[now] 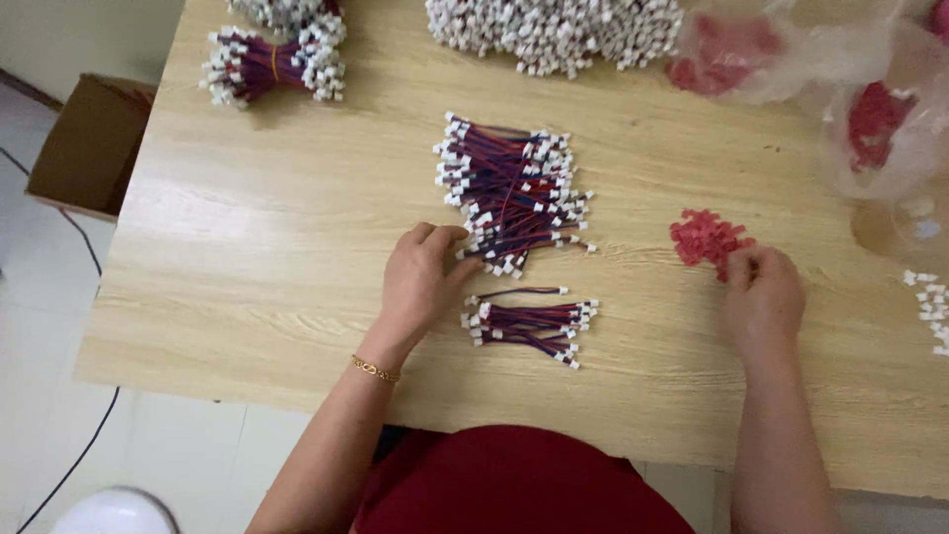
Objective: Sorting and bundling small electronic wire harnesses on a table
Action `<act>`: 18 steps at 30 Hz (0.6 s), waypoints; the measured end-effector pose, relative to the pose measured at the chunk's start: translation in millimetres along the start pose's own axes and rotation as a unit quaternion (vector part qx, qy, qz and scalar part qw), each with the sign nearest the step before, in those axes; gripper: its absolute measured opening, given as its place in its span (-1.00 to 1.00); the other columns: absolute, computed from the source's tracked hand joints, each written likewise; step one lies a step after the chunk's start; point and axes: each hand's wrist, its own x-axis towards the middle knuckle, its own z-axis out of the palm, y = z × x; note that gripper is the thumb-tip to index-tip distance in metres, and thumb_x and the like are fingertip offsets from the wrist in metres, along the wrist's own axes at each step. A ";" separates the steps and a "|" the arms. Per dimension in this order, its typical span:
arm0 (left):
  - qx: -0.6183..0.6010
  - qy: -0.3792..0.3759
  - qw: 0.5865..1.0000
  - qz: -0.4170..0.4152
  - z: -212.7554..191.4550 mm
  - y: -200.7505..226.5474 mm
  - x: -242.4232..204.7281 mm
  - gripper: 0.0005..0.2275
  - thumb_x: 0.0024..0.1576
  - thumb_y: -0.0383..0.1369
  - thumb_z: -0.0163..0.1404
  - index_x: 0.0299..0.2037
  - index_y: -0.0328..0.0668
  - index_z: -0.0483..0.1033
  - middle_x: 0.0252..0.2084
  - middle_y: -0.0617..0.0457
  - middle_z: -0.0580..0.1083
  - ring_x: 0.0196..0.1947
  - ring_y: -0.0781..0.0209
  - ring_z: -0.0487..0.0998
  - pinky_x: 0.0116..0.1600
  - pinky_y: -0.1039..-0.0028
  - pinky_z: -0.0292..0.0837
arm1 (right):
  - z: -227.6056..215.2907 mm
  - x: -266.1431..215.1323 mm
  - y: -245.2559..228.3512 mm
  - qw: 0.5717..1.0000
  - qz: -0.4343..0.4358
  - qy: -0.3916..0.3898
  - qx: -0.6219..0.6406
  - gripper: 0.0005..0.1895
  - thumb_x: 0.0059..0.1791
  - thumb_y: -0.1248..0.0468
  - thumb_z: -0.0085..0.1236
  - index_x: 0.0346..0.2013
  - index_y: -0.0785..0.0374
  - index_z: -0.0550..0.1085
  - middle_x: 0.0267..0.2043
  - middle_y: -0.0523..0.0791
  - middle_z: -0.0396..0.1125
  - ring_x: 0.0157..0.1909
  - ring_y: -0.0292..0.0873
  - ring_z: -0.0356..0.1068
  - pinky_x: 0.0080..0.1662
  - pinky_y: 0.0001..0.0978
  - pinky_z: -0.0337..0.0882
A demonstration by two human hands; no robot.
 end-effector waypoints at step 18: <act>0.035 0.019 0.998 0.055 -9.8 5.0 -19.4 -0.82 -0.02 -0.28 0.20 -0.38 -0.17 0.51 -0.47 -0.02 0.44 -0.48 -0.03 0.43 -0.40 0.22 0.32 | -50.4 -29.3 -155.3 0.825 0.128 -0.084 0.544 -0.75 -0.04 0.54 0.03 -0.09 0.30 0.43 -0.20 0.03 0.43 -0.23 -0.12 0.47 -0.18 -0.40 0.55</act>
